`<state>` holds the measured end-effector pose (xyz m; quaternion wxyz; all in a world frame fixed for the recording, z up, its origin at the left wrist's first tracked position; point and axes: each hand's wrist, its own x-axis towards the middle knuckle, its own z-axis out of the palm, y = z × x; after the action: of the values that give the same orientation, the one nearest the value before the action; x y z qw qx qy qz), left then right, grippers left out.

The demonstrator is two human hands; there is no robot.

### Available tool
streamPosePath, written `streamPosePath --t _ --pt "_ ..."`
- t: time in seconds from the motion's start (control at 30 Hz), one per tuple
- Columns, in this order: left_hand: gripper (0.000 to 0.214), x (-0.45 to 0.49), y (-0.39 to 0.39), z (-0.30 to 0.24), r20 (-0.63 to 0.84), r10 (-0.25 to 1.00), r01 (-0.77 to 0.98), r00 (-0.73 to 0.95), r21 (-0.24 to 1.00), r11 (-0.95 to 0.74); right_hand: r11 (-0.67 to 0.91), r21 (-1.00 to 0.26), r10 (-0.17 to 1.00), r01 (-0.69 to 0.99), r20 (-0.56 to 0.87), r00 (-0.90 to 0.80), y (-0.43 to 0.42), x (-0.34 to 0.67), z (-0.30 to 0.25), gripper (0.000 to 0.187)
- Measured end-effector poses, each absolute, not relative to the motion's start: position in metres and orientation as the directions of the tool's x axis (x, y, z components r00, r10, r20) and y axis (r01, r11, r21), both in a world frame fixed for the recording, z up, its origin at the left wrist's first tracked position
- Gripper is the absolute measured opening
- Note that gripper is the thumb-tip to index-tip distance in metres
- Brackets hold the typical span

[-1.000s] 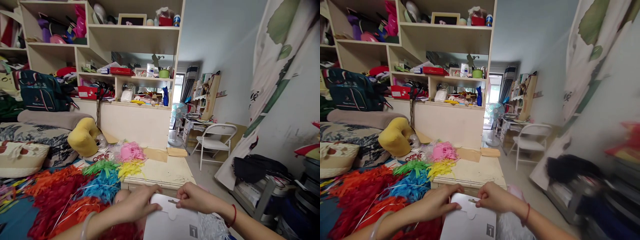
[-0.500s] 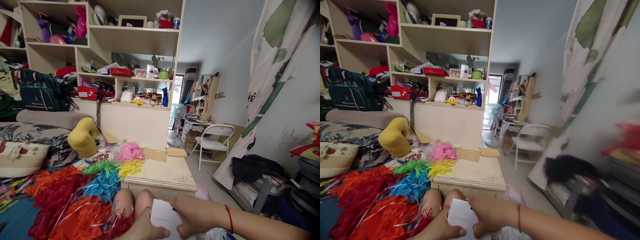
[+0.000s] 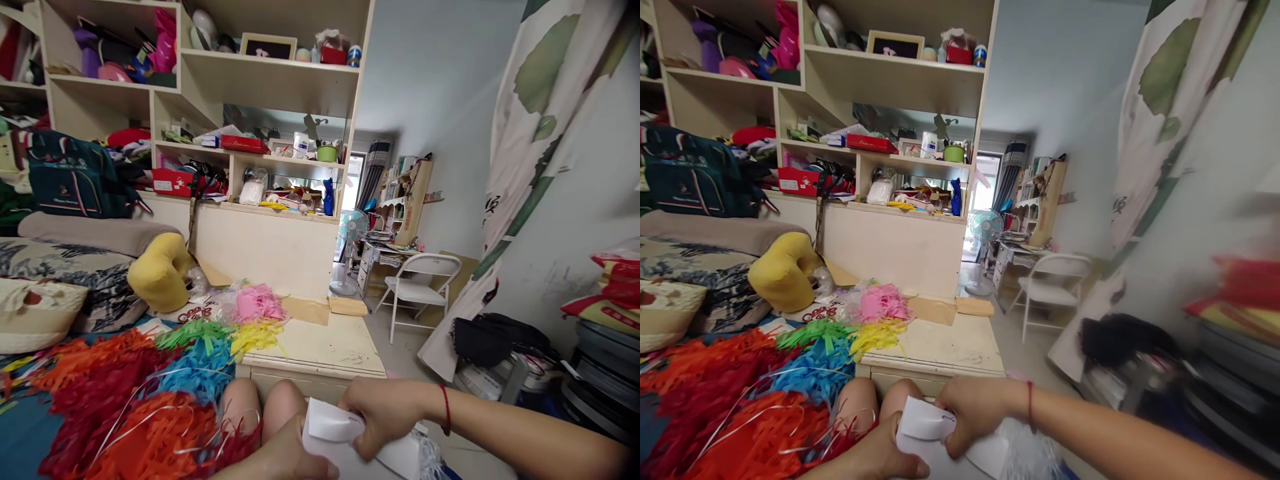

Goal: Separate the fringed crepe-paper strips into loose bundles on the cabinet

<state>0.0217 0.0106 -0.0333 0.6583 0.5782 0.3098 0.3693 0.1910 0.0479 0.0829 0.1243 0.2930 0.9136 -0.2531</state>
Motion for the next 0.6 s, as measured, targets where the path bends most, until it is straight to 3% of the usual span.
streamPosePath --t 0.2,0.37,0.53,0.6 --pt "0.044 0.021 0.006 -0.038 0.020 0.810 -0.199 0.586 0.973 0.120 0.592 -0.491 0.479 0.639 -0.424 -0.769 0.048 0.196 0.078 0.012" --pt "0.047 0.022 0.005 -0.049 0.012 0.803 -0.245 0.596 0.955 0.167 0.308 -0.694 0.377 0.651 -0.539 -0.753 0.056 0.203 0.061 0.027" --pt "0.054 0.019 0.010 -0.056 0.025 0.873 -0.209 0.487 0.974 0.089 0.418 -0.654 0.530 0.630 -0.388 -0.754 0.059 0.213 0.047 0.027" --pt "0.057 0.016 0.012 -0.059 0.035 0.904 -0.165 0.427 0.985 0.040 0.418 -0.656 0.569 0.628 -0.349 -0.744 0.057 0.217 0.042 0.038"
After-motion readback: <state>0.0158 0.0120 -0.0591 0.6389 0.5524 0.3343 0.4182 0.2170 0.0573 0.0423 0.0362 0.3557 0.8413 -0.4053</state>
